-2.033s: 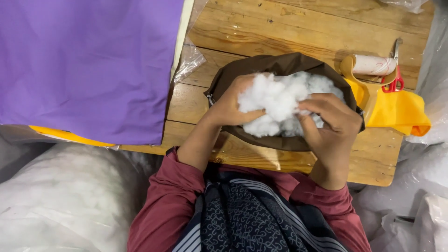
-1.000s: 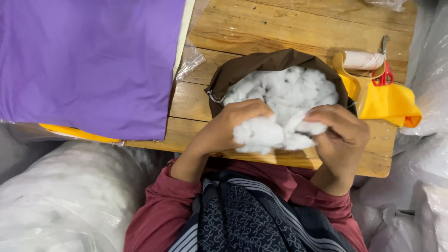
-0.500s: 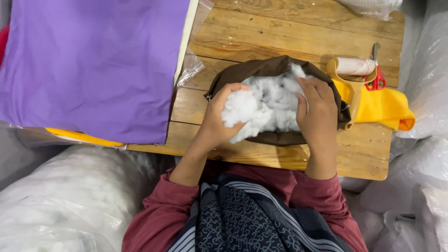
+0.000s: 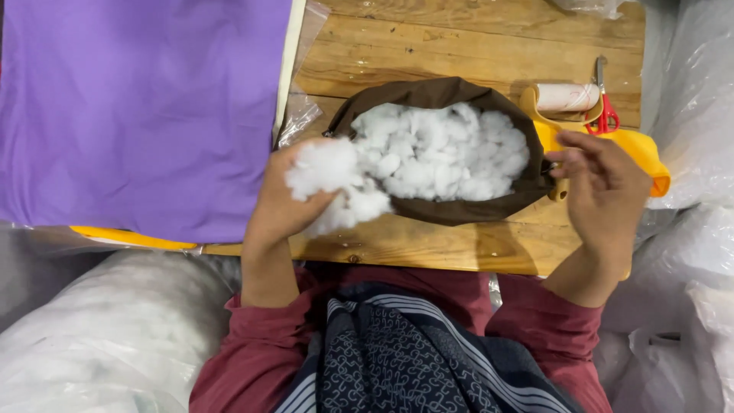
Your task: Stuffing a brown fabric pillowcase with white polyester fiberfill material.
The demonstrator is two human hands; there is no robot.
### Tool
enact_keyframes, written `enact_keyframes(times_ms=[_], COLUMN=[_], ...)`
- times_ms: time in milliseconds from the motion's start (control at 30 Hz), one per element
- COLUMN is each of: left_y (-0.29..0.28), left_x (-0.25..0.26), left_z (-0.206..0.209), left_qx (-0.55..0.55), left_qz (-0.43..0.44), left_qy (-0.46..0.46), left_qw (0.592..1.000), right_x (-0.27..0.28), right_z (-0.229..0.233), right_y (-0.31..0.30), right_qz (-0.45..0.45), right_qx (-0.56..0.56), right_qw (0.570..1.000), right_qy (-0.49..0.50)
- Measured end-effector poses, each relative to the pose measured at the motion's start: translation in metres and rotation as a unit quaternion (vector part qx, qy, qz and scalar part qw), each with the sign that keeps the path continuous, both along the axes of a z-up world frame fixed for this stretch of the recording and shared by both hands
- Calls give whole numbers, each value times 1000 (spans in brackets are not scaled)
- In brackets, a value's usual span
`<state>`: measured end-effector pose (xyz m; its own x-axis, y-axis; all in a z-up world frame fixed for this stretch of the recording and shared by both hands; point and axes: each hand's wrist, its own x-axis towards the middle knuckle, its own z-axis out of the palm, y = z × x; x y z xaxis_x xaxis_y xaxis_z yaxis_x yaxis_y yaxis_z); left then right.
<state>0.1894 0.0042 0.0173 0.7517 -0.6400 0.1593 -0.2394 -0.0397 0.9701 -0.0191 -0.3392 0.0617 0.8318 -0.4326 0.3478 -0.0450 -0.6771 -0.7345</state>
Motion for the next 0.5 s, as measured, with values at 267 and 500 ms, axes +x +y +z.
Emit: enact_keyframes(times_ms=[267, 500], left_y=[-13, -55], left_x=[13, 35], left_z=[-39, -113], left_qx=[128, 80], left_qz=[158, 197], left_qy=[272, 109], left_qw=[941, 971], right_x=[-20, -17], right_z=[-60, -103], right_y=[-22, -35], right_qz=[-124, -143], right_qx=[133, 130], right_qw=[972, 976], right_qy=[147, 103])
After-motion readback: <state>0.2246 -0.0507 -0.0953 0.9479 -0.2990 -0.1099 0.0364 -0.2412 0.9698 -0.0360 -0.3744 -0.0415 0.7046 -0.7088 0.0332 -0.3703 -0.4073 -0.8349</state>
